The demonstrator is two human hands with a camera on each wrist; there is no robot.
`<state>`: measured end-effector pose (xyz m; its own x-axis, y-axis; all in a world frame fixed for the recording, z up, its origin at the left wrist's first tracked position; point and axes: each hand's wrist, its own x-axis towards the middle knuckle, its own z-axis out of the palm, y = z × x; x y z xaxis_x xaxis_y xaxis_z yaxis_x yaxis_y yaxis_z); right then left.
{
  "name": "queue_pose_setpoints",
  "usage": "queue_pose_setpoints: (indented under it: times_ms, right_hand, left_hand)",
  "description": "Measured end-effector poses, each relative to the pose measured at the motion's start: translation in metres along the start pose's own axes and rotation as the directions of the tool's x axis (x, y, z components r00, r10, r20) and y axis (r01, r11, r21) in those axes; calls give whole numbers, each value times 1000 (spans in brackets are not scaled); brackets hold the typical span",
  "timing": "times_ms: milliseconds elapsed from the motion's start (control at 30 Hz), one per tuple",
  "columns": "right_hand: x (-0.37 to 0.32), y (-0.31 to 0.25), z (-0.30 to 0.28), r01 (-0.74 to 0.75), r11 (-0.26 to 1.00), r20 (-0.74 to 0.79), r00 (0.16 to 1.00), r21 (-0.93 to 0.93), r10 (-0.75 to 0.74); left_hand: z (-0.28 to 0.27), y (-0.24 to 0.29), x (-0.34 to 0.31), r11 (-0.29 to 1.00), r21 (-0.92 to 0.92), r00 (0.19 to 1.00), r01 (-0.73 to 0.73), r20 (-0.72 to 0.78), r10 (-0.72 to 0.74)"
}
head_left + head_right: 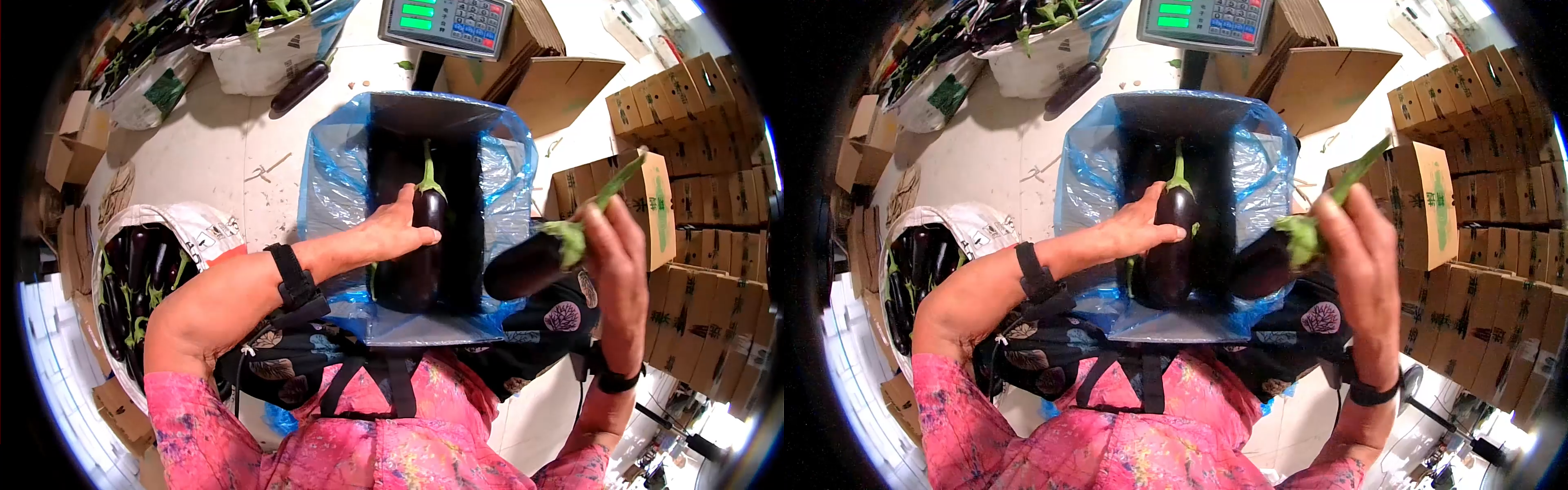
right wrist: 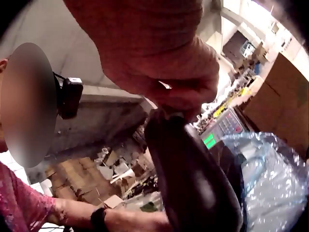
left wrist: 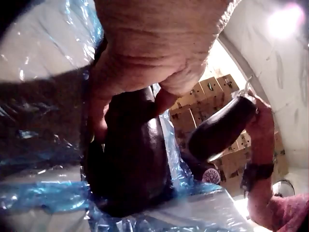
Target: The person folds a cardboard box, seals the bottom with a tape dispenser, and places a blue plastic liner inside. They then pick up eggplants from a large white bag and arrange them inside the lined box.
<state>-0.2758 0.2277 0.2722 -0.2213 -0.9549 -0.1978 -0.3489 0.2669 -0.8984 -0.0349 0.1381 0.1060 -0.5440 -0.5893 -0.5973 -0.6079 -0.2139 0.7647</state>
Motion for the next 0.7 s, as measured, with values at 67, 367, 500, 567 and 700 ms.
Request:
queue_pose_setpoints:
  times_ms: [67, 367, 500, 567, 700]
  right_hand:
    - [-1, -6, -9, -3, 1000, -45, 999, 21, 4]
    - [15, 10, -1, -50, 999, 5, 999, -3, 50]
    - [27, 20, -1, -82, 996, 60, 995, -24, 84]
    - [33, 30, 9, -40, 999, 80, 996, -3, 40]
    - [51, 49, 25, -12, 1000, 285, 958, -21, 17]
  left_hand:
    - [12, 2, 1, 996, 69, 998, -59, -29, 61]
    - [53, 4, 23, 957, 290, 997, -30, 75, 8]
    - [64, 1, 26, 908, 416, 998, -48, 47, 31]
    - [68, -4, 27, 919, 393, 999, -25, 47, 6]
    - [28, -8, 46, 859, 491, 990, -143, 81, 118]
